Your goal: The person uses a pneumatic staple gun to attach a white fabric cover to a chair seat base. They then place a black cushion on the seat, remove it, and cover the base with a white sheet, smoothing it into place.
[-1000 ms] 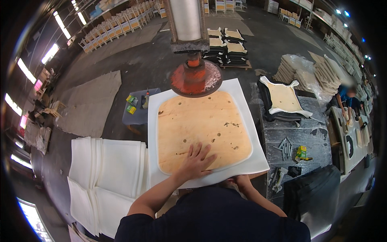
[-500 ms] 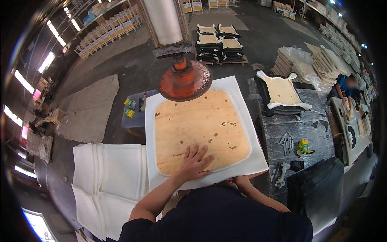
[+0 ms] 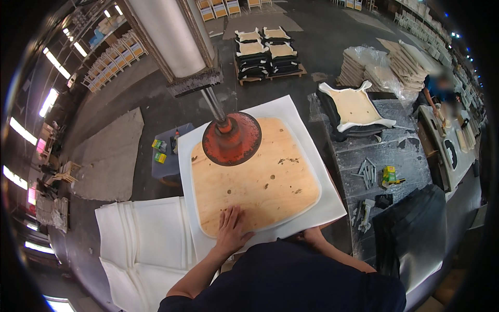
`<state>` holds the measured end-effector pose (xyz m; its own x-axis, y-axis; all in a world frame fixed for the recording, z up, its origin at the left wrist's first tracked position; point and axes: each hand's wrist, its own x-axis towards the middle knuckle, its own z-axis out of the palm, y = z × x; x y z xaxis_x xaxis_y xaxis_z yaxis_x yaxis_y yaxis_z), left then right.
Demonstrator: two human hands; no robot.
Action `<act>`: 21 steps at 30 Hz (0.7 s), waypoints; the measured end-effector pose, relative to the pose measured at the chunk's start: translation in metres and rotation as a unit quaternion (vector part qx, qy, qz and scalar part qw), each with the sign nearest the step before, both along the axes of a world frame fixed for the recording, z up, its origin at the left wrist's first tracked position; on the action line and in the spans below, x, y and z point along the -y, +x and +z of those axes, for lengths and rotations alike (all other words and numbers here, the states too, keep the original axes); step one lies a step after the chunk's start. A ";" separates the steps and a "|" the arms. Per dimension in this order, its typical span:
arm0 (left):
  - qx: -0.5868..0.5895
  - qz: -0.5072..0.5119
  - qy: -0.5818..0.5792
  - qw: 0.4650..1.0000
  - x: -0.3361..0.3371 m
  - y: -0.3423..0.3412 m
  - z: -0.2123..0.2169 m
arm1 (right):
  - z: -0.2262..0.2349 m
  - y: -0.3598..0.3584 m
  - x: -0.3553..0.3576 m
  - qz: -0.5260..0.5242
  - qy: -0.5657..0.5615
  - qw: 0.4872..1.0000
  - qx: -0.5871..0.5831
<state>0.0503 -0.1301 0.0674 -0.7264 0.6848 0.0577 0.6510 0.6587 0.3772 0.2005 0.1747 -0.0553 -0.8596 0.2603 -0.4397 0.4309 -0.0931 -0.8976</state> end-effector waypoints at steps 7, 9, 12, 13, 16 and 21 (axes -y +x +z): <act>-0.028 0.202 0.092 0.975 0.032 -0.034 -0.014 | 0.083 0.024 -0.060 0.305 -0.011 0.948 0.093; -0.025 0.313 0.087 0.945 0.052 -0.063 -0.014 | 0.138 0.011 -0.087 0.417 0.016 0.902 0.111; -0.036 0.365 0.138 0.920 0.078 -0.112 -0.015 | 0.188 -0.059 -0.109 0.352 0.067 0.932 0.059; -0.034 0.367 0.118 0.922 0.079 -0.132 -0.013 | 0.172 -0.087 -0.110 0.238 0.158 0.957 -0.044; 0.004 0.377 0.072 0.923 0.053 -0.183 -0.008 | 0.142 -0.179 -0.113 0.022 0.480 0.868 -0.125; 0.102 0.442 0.024 0.891 0.015 -0.199 -0.016 | 0.112 -0.248 -0.101 0.067 0.537 0.840 0.039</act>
<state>-0.1483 -0.1449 0.0516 -0.9794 -0.1603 -0.1231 -0.1998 0.8601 0.4694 -0.0480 0.2756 0.0566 -0.8926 0.4454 -0.0695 0.4339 0.8070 -0.4006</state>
